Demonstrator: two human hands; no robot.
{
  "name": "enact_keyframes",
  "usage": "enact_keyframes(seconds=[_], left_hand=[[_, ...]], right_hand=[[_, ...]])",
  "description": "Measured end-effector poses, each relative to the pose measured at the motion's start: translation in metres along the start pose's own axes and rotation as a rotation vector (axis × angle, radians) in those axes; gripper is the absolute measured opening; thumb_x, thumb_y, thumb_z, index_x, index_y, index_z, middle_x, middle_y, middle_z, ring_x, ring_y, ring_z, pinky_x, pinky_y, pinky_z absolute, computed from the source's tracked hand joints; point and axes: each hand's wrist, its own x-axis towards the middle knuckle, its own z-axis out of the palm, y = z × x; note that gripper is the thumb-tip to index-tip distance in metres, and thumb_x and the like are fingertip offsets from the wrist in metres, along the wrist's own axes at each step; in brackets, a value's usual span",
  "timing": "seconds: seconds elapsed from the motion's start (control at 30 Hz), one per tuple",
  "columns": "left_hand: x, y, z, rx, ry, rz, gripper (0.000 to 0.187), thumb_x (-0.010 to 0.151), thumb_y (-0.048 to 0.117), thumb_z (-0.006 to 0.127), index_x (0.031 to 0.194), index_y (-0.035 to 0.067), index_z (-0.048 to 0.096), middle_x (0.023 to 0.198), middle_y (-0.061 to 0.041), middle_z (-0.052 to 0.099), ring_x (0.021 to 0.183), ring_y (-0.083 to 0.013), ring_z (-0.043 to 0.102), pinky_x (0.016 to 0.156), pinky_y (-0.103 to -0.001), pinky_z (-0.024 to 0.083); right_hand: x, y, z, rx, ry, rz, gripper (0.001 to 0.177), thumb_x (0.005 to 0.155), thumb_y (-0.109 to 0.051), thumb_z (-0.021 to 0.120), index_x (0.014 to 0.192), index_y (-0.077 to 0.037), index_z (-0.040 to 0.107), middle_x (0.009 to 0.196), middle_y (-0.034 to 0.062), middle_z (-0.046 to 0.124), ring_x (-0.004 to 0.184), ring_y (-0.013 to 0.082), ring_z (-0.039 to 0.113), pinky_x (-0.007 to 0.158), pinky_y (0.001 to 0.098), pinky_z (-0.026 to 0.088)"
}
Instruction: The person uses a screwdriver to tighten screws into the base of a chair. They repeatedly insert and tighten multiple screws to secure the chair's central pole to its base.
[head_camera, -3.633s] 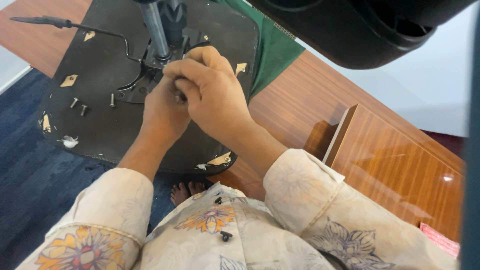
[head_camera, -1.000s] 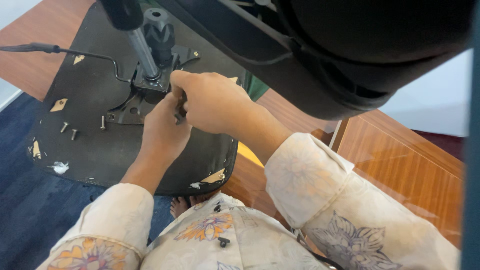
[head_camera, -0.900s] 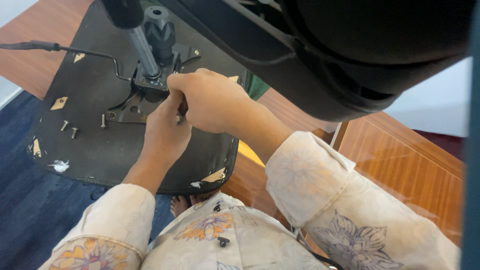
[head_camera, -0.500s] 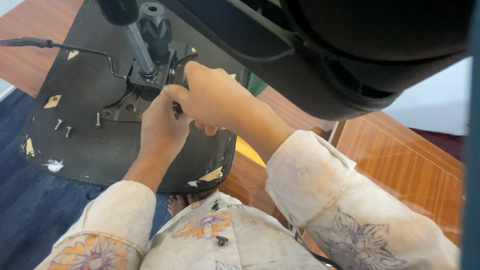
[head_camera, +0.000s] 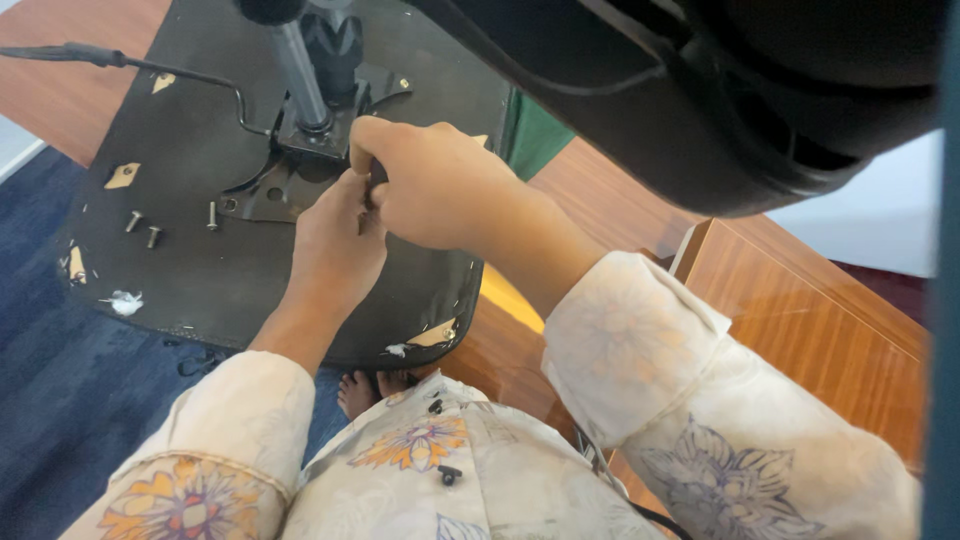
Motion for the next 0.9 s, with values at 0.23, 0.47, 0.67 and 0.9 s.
enact_keyframes(seconds=[0.23,0.47,0.67,0.9], left_hand=[[-0.005,0.003,-0.005,0.000,-0.043,-0.060,0.018,0.094,0.006,0.063,0.112,0.007,0.061,0.104,-0.013,0.074,0.101,-0.0330,0.073,0.084,-0.042,0.054],[-0.018,0.009,-0.017,-0.061,-0.061,-0.080,0.035,0.090,0.015,0.067,0.124,0.010,0.058,0.110,-0.011,0.073,0.105,-0.0323,0.071,0.086,-0.040,0.053],[-0.016,0.009,-0.029,0.061,-0.131,-0.072,0.032,0.095,0.024,0.064,0.124,0.011,0.060,0.117,-0.014,0.072,0.111,-0.0367,0.067,0.089,-0.044,0.053],[-0.014,0.001,-0.034,-0.008,-0.121,-0.145,0.043,0.094,0.026,0.063,0.134,0.013,0.054,0.114,-0.014,0.072,0.109,-0.0351,0.067,0.088,-0.045,0.051]], right_hand=[[-0.004,-0.015,0.012,-0.028,0.002,0.190,0.029,0.096,-0.035,0.063,0.112,-0.013,0.052,0.096,0.0208,0.074,0.096,0.0444,0.070,0.082,0.0532,0.052],[-0.021,-0.021,0.025,0.011,0.070,-0.006,0.025,0.078,-0.012,0.068,0.102,-0.017,0.065,0.105,0.0182,0.065,0.096,0.0420,0.068,0.079,0.0480,0.055],[-0.023,-0.041,0.027,0.038,0.047,0.099,0.025,0.086,-0.018,0.067,0.110,-0.020,0.062,0.111,0.0167,0.061,0.095,0.0412,0.068,0.079,0.0487,0.055],[-0.017,-0.048,0.033,0.003,0.056,0.112,0.027,0.089,-0.018,0.067,0.115,-0.021,0.059,0.112,0.0137,0.062,0.099,0.0383,0.069,0.078,0.0488,0.054]])
